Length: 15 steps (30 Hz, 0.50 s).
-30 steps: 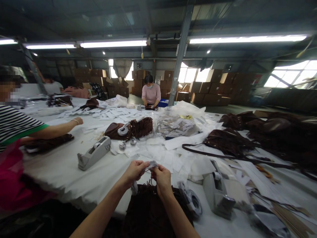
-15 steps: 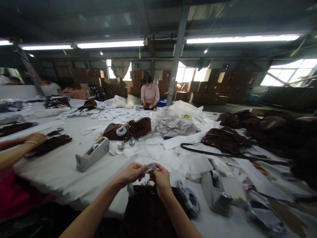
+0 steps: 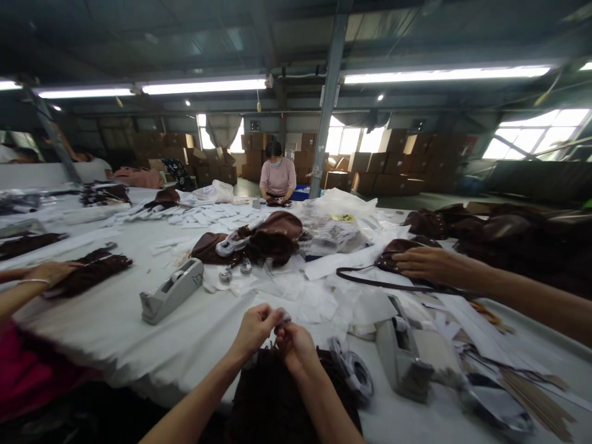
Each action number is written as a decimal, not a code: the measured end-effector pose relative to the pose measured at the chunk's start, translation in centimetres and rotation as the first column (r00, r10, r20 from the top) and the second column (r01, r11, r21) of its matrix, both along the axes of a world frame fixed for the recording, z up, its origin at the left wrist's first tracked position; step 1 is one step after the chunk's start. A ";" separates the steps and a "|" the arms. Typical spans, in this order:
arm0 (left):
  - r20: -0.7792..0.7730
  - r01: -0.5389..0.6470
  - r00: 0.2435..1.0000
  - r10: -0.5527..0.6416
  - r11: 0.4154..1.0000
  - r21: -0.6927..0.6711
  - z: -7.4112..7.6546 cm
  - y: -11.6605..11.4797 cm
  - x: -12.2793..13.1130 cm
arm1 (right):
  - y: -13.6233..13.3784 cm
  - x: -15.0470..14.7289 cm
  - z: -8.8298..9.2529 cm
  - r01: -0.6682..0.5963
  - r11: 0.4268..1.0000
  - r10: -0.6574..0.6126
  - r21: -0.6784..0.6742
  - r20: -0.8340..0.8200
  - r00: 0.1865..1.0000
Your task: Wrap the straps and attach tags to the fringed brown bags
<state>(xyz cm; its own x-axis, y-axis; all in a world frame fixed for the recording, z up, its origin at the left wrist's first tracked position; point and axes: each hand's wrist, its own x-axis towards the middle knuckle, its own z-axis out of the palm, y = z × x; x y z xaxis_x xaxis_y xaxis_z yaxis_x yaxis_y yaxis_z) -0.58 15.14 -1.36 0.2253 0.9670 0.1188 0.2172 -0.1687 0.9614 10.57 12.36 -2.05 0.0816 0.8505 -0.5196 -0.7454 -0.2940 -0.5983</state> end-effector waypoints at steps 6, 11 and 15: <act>0.357 0.279 0.920 -0.160 0.907 -0.315 -0.2 -1.2 0.2 | -0.1 0.4 -0.3 0.009 1.000 -0.008 0.018 -0.068 0.998; 0.425 0.358 0.885 -0.191 0.862 -0.358 -0.8 -1.9 0.2 | -0.8 0.8 -0.8 -0.016 0.996 0.024 0.090 -0.088 0.996; 0.194 0.273 0.949 -0.247 0.954 -0.121 -0.4 -2.3 0.0 | -1.2 0.9 -1.2 -0.050 0.988 0.058 0.146 -0.053 0.997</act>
<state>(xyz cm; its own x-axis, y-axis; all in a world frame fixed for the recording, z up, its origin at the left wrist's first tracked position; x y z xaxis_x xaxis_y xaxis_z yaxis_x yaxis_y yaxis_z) -0.60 12.82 -1.79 0.4597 0.8871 0.0421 0.0113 -0.0532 0.9985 11.50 11.20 -3.25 0.0072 0.9195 -0.3930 -0.7646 -0.2483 -0.5948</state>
